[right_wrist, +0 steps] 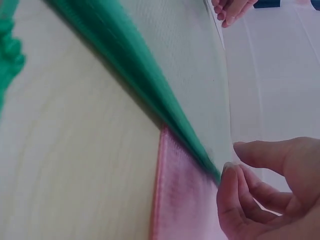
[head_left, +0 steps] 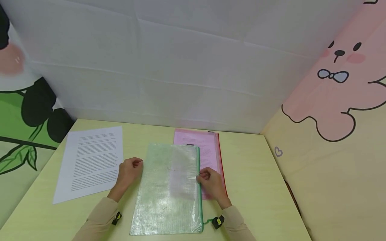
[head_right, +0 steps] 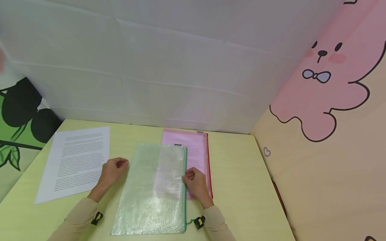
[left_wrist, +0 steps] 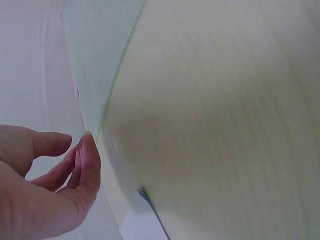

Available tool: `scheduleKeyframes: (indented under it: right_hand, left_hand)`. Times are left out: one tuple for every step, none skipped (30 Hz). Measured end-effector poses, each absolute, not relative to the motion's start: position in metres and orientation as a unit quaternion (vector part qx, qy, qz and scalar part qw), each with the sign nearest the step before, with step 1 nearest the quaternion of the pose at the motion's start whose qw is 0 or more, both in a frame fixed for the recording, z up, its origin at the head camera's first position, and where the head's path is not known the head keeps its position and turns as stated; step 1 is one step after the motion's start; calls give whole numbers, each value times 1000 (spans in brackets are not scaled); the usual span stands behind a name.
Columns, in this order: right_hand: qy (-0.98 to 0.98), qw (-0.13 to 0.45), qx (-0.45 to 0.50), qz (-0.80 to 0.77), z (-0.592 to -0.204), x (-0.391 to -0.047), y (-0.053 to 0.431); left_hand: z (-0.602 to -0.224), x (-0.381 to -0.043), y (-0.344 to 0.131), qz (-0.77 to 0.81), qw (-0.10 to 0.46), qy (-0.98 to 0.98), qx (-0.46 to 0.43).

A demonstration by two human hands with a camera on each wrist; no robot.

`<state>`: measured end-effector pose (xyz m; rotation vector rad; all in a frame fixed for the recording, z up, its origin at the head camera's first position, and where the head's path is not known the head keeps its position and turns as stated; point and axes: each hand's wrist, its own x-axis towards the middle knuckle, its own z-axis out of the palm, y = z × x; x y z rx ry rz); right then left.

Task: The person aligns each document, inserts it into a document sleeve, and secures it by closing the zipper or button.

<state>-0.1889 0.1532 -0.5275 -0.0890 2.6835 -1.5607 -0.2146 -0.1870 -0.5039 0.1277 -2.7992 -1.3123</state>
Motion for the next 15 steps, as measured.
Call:
scheduleKeyframes:
  right_hand:
    - [864,18,-32,-502,-527,-190,152]
    - [863,21,-32,-503,-526,-191,151]
    - [863,22,-34,-504,-526,-192,151]
    - [862,23,-34,-505,-525,-194,150]
    - [861,25,-35,-507,-525,-195,149]
    - [860,26,-40,-508,-524,-197,148]
    - [859,27,-43,-510,-524,-198,147]
    - [856,30,-44,-514,-523,-200,146]
    - [854,31,-46,-518,-523,-202,145]
    - [851,33,-49,-522,-522,-203,144]
    - [849,35,-54,-525,-522,-204,143]
    - [847,36,-58,-527,-521,-206,141]
    - [845,37,-58,-530,-520,-207,139]
    - [844,38,-58,-531,-519,-208,138]
    - [844,38,-58,-531,-518,-209,136]
  left_hand:
    - [-504,-215,-188,-423,23,-905,41]
    - [-504,-215,-190,-423,24,-905,43]
    - [-503,-215,-191,-422,25,-905,45]
    - [-503,-215,-193,-422,27,-905,47]
    - [-503,-216,-195,-422,27,-905,49]
    - [-502,-216,-196,-421,28,-905,52]
    - [-502,-216,-198,-420,29,-905,55]
    - [-501,-216,-199,-419,31,-906,57]
    - [-500,-216,-201,-418,31,-906,59]
    - [-499,-216,-203,-417,31,-906,61]
    - [-498,-216,-205,-416,31,-907,63]
    - [-497,-215,-206,-415,31,-907,66]
    - [-496,-215,-208,-415,31,-907,67]
    - [-495,-215,-210,-414,32,-907,68]
    - [-494,-215,-212,-414,32,-907,71]
